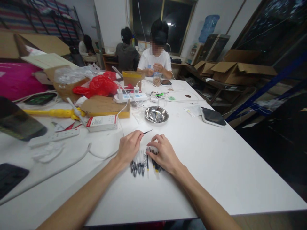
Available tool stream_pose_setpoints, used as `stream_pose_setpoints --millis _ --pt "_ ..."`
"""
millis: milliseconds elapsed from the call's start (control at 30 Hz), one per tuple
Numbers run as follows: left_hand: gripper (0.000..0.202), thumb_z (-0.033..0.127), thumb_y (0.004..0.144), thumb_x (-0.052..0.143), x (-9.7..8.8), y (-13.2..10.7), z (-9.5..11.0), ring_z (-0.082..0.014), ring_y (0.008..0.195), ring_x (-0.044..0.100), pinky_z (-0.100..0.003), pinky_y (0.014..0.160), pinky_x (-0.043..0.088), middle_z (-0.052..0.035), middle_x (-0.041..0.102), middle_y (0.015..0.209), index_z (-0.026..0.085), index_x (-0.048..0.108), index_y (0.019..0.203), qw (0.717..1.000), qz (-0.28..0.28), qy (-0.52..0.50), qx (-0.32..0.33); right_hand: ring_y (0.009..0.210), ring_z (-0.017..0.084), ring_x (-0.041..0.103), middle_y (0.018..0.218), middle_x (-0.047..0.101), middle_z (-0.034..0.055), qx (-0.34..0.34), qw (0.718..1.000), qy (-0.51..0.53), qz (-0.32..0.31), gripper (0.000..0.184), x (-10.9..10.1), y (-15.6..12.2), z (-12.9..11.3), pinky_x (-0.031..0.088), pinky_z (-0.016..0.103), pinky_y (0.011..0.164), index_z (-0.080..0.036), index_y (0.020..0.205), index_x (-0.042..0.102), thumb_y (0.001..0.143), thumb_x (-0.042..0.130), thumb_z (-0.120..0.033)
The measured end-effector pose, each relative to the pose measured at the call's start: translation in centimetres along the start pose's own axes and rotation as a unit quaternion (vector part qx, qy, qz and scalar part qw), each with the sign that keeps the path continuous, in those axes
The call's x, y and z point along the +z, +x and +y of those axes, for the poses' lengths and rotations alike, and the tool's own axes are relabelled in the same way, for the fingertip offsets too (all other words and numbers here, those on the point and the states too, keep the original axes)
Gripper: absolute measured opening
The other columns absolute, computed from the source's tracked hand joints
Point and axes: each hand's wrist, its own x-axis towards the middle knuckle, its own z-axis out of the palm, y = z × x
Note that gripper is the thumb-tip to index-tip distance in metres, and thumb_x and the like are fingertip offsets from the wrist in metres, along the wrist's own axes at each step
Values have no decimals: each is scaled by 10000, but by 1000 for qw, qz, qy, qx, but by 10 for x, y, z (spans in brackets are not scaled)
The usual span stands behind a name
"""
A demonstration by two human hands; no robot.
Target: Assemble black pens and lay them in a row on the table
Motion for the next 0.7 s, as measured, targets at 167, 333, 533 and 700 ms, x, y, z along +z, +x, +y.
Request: stream_pose_setpoints --millis 167,333,533,700 --pt "254 330 1021 399 -5 2 -2 -152 792 655 -254 689 418 8 701 833 232 600 901 1000 12 11 -26 990 269 508 1060 616 98 0 1000 -19 -10 222 3 -1 2 488 423 863 -209 1038 751 833 756 -293" --pt "250 330 1014 408 -6 2 -1 -159 791 658 -260 687 421 5 708 834 234 605 893 1000 5 4 -25 983 257 499 1040 613 89 -15 999 -28 -27 218 5 -1 3 474 406 845 -228 1044 753 851 740 -328" --pt "255 339 1009 409 -5 2 -3 -165 795 662 -262 668 416 4 720 846 240 613 893 1000 -12 7 -26 975 251 492 1024 602 83 -27 998 -38 -37 233 6 -2 3 455 389 823 -243 1053 749 858 732 -369" --pt "261 339 1006 411 -5 3 -4 -166 762 658 -265 642 403 6 721 830 244 617 876 999 -21 13 -27 956 241 495 1002 602 77 -25 998 -38 -38 157 7 -2 3 448 376 811 -244 1015 753 884 705 -318"
